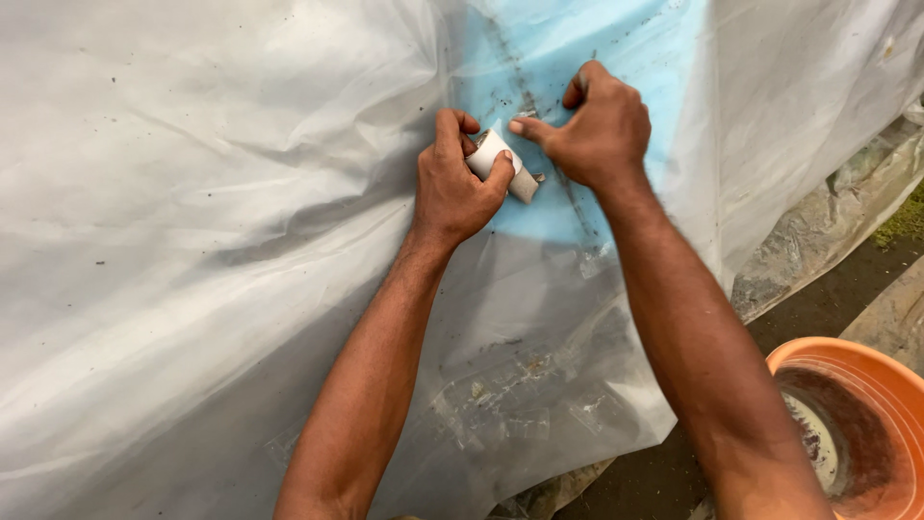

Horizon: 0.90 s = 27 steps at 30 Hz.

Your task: The person smooths a translucent plastic sheet over a blue surface, then uses a roll of white tape and green-handled scissors to cut and apply tape patches over a dark linear tear. The person repeatedly cuts tape, presses it onto the sheet, and trims excess, working on the same tear area throughout the clip.

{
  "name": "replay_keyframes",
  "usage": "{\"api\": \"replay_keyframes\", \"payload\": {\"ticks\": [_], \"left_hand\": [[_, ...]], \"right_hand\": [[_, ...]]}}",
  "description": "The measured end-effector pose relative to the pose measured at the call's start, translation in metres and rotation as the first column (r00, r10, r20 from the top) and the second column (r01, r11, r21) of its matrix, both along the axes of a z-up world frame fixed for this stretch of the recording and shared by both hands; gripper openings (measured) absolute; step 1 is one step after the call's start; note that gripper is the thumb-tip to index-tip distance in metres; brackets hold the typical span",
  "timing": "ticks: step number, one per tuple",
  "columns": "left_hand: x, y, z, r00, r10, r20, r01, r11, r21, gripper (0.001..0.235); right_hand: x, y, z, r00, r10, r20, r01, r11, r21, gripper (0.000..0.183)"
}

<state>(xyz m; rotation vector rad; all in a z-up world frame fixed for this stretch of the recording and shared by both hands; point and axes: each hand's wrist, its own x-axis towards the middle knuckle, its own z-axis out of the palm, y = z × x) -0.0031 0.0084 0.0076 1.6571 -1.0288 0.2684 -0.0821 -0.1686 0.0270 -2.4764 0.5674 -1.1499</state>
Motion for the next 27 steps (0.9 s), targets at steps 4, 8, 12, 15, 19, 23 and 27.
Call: {"api": "replay_keyframes", "payload": {"ticks": [4,8,12,15,19,23,27], "left_hand": [[-0.001,0.000,0.000,0.999,0.008,-0.038,-0.006,0.999,0.041,0.038],[0.000,-0.002,0.001,1.000,0.006,0.006,-0.007,1.000,0.029,0.036],[-0.002,-0.004,-0.001,1.000,0.029,-0.010,-0.028,0.998,0.065,0.035],[-0.002,-0.003,0.000,0.999,0.047,0.027,-0.048,0.998,0.052,0.033],[-0.002,-0.003,0.002,0.999,0.044,-0.016,-0.043,0.997,0.068,0.033],[0.000,-0.004,0.001,0.999,0.045,-0.002,-0.045,0.997,0.065,0.034],[0.002,-0.003,0.000,0.999,0.048,0.012,-0.049,0.996,0.075,0.034]], "right_hand": [[0.007,0.009,-0.001,0.998,-0.059,0.030,0.061,0.996,-0.062,0.071],[0.009,0.008,0.001,0.998,-0.048,0.044,0.051,0.995,-0.084,0.070],[0.008,0.003,0.007,0.998,-0.066,-0.002,0.065,0.995,-0.075,0.070],[0.012,0.001,0.017,0.996,-0.075,-0.055,0.078,0.995,0.057,0.065],[0.015,-0.003,0.027,0.994,-0.080,-0.077,0.093,0.979,0.181,0.058],[0.017,-0.012,0.027,0.996,-0.055,-0.068,0.071,0.958,0.277,0.050],[0.017,-0.018,0.019,1.000,-0.017,-0.016,0.020,0.981,0.192,0.048]]}}
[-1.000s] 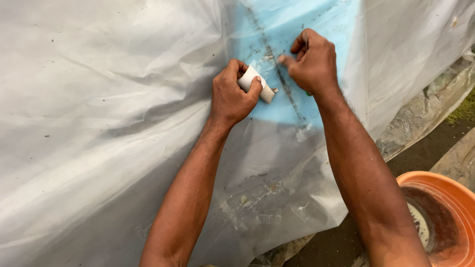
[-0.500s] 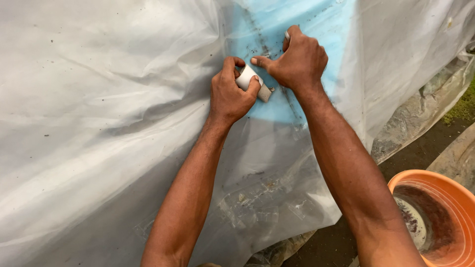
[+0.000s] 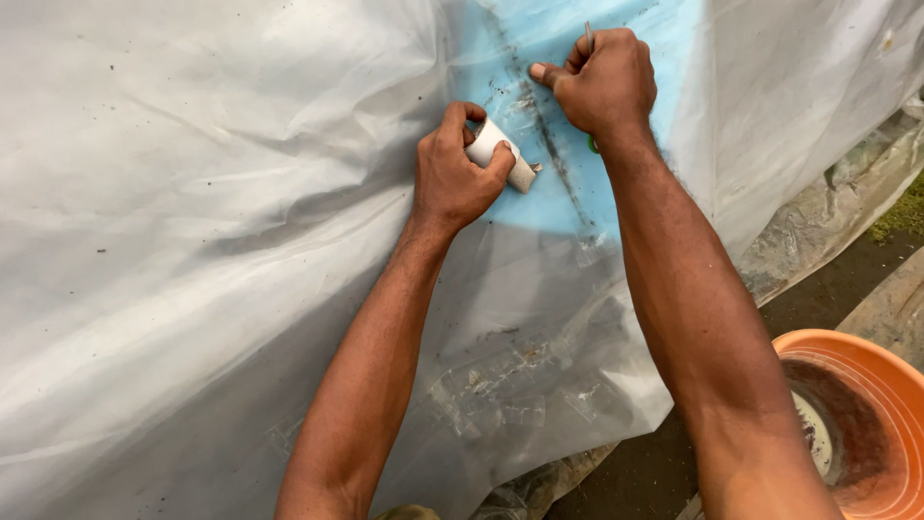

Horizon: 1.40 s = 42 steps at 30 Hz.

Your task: The person smooths a translucent plastic sheet over a blue surface, then uses a roll of white tape and green-handled scissors to cut and apply tape patches over a dark linear tear. The person repeatedly cuts tape, presses it onto the sheet, and trims excess, working on the same tear area throughout the clip.

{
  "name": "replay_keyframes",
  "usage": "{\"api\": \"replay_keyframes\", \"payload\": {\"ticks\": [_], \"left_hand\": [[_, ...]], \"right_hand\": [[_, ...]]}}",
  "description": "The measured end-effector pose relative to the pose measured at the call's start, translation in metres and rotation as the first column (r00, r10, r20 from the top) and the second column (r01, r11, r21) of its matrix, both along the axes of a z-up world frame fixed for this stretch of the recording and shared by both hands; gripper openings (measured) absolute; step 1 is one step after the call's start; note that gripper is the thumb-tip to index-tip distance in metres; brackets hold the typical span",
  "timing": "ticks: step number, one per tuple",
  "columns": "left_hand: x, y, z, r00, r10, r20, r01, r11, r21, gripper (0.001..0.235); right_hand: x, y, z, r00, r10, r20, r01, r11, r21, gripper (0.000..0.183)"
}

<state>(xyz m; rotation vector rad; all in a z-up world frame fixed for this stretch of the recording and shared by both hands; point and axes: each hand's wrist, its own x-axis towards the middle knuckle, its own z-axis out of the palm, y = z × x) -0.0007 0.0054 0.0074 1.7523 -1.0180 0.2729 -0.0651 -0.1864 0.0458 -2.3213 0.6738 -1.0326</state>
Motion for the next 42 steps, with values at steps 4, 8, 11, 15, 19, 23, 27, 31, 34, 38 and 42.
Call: {"api": "replay_keyframes", "payload": {"ticks": [4,8,11,15,19,23,27,31,34,38,42], "left_hand": [[0.000,0.000,-0.001,1.000,-0.018,-0.019,0.017,1.000,-0.007,0.037],[0.004,0.000,-0.004,1.000,-0.012,-0.013,0.012,1.000,0.007,0.038],[0.003,0.000,-0.003,1.000,-0.016,-0.015,0.016,1.000,0.003,0.038],[0.000,0.000,-0.002,1.000,-0.023,-0.010,0.023,1.000,-0.009,0.039],[-0.002,0.001,0.000,1.000,-0.017,-0.014,0.017,1.000,-0.010,0.038],[-0.001,0.002,0.000,1.000,-0.013,-0.009,0.013,1.000,0.009,0.039],[0.001,0.002,-0.001,1.000,-0.017,0.008,0.017,1.000,0.003,0.040],[0.001,0.003,0.000,0.999,-0.029,-0.024,0.029,1.000,0.003,0.040],[0.001,0.005,0.002,0.998,-0.054,-0.020,0.053,0.999,-0.007,0.039],[0.004,0.005,0.001,0.996,-0.082,-0.043,0.081,0.997,-0.014,0.037],[0.006,0.005,0.000,0.993,-0.091,-0.069,0.091,0.996,-0.002,0.038]], "right_hand": [[-0.017,-0.006,-0.008,0.999,0.050,-0.013,-0.051,0.990,-0.130,0.044],[-0.029,-0.012,-0.012,0.987,0.018,-0.160,-0.040,0.990,-0.135,0.042],[-0.032,-0.011,-0.011,0.989,0.013,-0.148,-0.038,0.985,-0.169,0.042],[-0.031,0.006,-0.014,0.990,-0.053,-0.127,0.021,0.970,-0.243,0.048],[-0.031,0.025,-0.020,0.994,-0.037,-0.104,0.005,0.955,-0.297,0.058],[-0.032,0.017,-0.021,0.997,0.008,-0.079,-0.033,0.947,-0.318,0.056],[-0.032,-0.012,-0.021,0.998,0.008,-0.062,-0.013,0.997,-0.075,0.043],[-0.035,-0.031,-0.021,0.973,0.078,0.218,-0.071,0.997,-0.038,0.029],[-0.053,-0.024,-0.028,0.953,0.166,0.253,-0.283,0.785,0.551,0.027],[-0.092,0.036,-0.073,0.818,0.523,-0.239,-0.437,0.836,0.333,0.008],[-0.138,0.098,-0.099,0.217,0.673,-0.707,-0.471,0.707,0.528,0.027]]}}
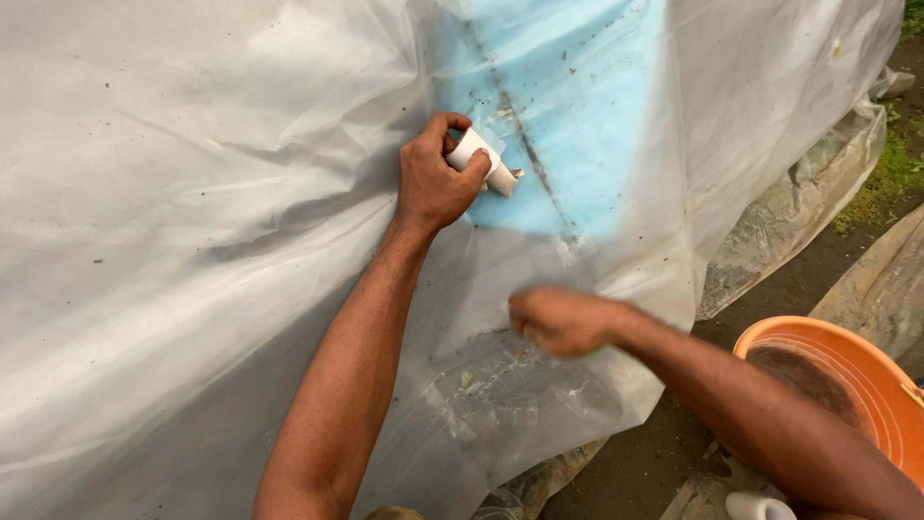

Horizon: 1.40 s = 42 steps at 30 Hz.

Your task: The person smooths a translucent plastic sheet over a blue surface, then uses a roll of white tape and green-handled scissors to cut and apply tape patches over a dark linear tear. The person repeatedly cuts tape, presses it onto the sheet, and trims excess, working on the same tear area throughout the clip.

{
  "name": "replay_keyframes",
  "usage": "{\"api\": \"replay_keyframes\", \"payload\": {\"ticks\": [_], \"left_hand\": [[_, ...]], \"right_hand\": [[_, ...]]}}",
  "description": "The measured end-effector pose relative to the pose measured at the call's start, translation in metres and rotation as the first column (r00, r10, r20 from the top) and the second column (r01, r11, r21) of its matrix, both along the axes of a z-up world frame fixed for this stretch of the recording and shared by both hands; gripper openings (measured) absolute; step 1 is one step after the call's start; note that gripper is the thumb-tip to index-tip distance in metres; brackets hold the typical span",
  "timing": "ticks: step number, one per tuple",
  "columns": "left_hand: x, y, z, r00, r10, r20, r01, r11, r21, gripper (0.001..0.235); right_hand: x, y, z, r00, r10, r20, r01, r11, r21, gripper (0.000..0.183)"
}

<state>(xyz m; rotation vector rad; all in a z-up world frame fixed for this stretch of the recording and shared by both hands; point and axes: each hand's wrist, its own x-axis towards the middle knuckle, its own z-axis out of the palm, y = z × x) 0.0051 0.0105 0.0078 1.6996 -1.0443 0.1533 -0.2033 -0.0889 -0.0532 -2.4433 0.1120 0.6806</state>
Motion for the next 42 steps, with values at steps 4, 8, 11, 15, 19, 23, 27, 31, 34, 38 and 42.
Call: {"api": "replay_keyframes", "payload": {"ticks": [4,8,11,15,19,23,27,31,34,38,42], "left_hand": [[0.000,-0.001,0.000,1.000,-0.010,0.005,0.010,1.000,-0.012,0.036],[-0.001,0.001,0.001,1.000,-0.004,0.011,0.005,0.999,-0.040,0.032],[-0.002,-0.001,0.001,0.999,-0.022,0.031,0.023,0.998,-0.060,0.025],[-0.002,-0.001,-0.003,0.995,-0.016,0.094,0.024,0.997,-0.079,0.018],[-0.002,-0.003,-0.006,0.996,0.014,0.084,-0.007,0.997,-0.080,0.020],[-0.003,-0.002,-0.006,0.997,0.022,0.072,-0.016,0.996,-0.084,0.018],[-0.006,0.000,-0.002,0.999,0.010,0.036,-0.007,0.997,-0.081,0.016],[-0.005,-0.001,-0.002,1.000,0.007,0.019,-0.005,0.998,-0.069,0.016],[-0.003,-0.001,-0.003,1.000,0.009,0.019,-0.008,0.998,-0.059,0.016],[-0.003,-0.001,-0.003,0.999,-0.016,0.051,0.020,0.997,-0.074,0.019],[-0.005,0.001,-0.002,0.999,-0.047,-0.012,0.046,0.996,-0.081,0.028]], "right_hand": [[-0.027,0.033,0.013,0.784,0.481,0.392,-0.485,0.869,-0.095,0.039],[-0.026,0.018,0.037,0.982,0.179,0.052,-0.172,0.977,-0.123,0.052],[-0.025,-0.013,0.053,0.944,0.005,0.331,-0.028,0.998,0.064,0.038],[-0.021,-0.034,0.062,0.896,-0.313,0.315,0.290,0.949,0.121,0.033],[-0.014,-0.043,0.065,0.800,-0.519,0.301,0.468,0.854,0.227,0.038],[-0.002,-0.063,0.060,0.781,-0.533,0.325,0.264,0.753,0.603,0.030],[0.009,-0.082,0.052,0.835,-0.454,0.309,0.031,0.600,0.799,0.042],[0.022,-0.090,0.047,0.810,-0.496,0.314,0.026,0.565,0.825,0.037],[0.028,-0.100,0.050,0.809,-0.517,0.279,0.140,0.631,0.763,0.040],[0.033,-0.111,0.056,0.823,-0.513,0.243,0.223,0.686,0.692,0.031],[0.036,-0.115,0.062,0.845,-0.484,0.229,0.244,0.728,0.641,0.025]]}}
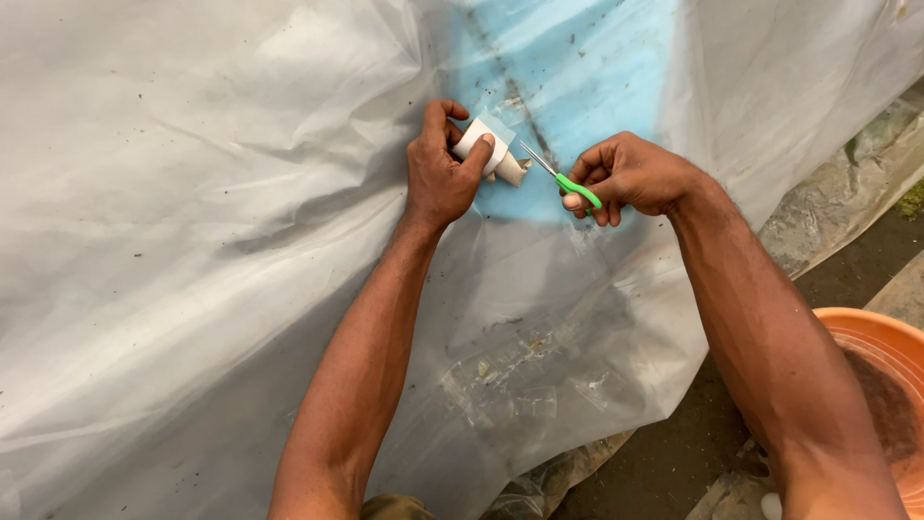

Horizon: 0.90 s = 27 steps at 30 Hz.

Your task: The person smooths a translucent plastic sheet over a blue surface, then uses a roll of white tape and green-handled scissors to cut and apply tape patches over a dark linear tear. The person repeatedly cuts tape, presses it onto the sheet, and trims excess, working on the same tear area throughout the clip.

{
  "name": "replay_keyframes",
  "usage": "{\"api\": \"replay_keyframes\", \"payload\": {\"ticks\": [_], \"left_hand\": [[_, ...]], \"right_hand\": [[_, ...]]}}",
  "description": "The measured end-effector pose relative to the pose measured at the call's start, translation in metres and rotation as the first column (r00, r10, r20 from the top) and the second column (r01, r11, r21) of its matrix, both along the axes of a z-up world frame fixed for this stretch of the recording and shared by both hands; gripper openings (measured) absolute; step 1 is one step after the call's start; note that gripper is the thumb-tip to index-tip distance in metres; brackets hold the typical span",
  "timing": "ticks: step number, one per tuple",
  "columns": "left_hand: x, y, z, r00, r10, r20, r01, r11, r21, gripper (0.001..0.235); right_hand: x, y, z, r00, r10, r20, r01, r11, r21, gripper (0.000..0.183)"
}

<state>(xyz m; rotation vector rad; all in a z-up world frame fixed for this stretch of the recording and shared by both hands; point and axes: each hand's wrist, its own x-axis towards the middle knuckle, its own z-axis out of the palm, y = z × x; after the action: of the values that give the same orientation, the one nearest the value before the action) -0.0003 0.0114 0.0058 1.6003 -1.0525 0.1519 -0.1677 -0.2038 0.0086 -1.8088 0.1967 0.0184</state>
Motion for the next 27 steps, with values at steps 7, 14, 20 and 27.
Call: {"api": "replay_keyframes", "payload": {"ticks": [7,14,20,27], "left_hand": [[-0.002,0.002,0.002,0.997,-0.069,-0.022,0.068,0.998,-0.013,0.020],[0.005,0.000,-0.005,1.000,-0.020,0.015,0.020,1.000,-0.006,0.020],[0.010,-0.001,-0.009,1.000,0.007,0.016,-0.007,1.000,0.002,0.021],[0.011,-0.002,-0.010,1.000,-0.006,-0.002,0.006,1.000,0.006,0.022]], "right_hand": [[0.006,0.005,0.009,0.999,-0.017,-0.030,0.017,1.000,-0.015,0.027],[0.014,0.011,0.013,0.999,-0.037,-0.007,0.036,0.998,-0.042,0.026],[0.018,0.012,0.015,1.000,-0.022,0.007,0.022,0.999,-0.045,0.026],[0.020,0.014,0.019,0.999,-0.034,0.015,0.035,0.998,-0.059,0.028]]}}
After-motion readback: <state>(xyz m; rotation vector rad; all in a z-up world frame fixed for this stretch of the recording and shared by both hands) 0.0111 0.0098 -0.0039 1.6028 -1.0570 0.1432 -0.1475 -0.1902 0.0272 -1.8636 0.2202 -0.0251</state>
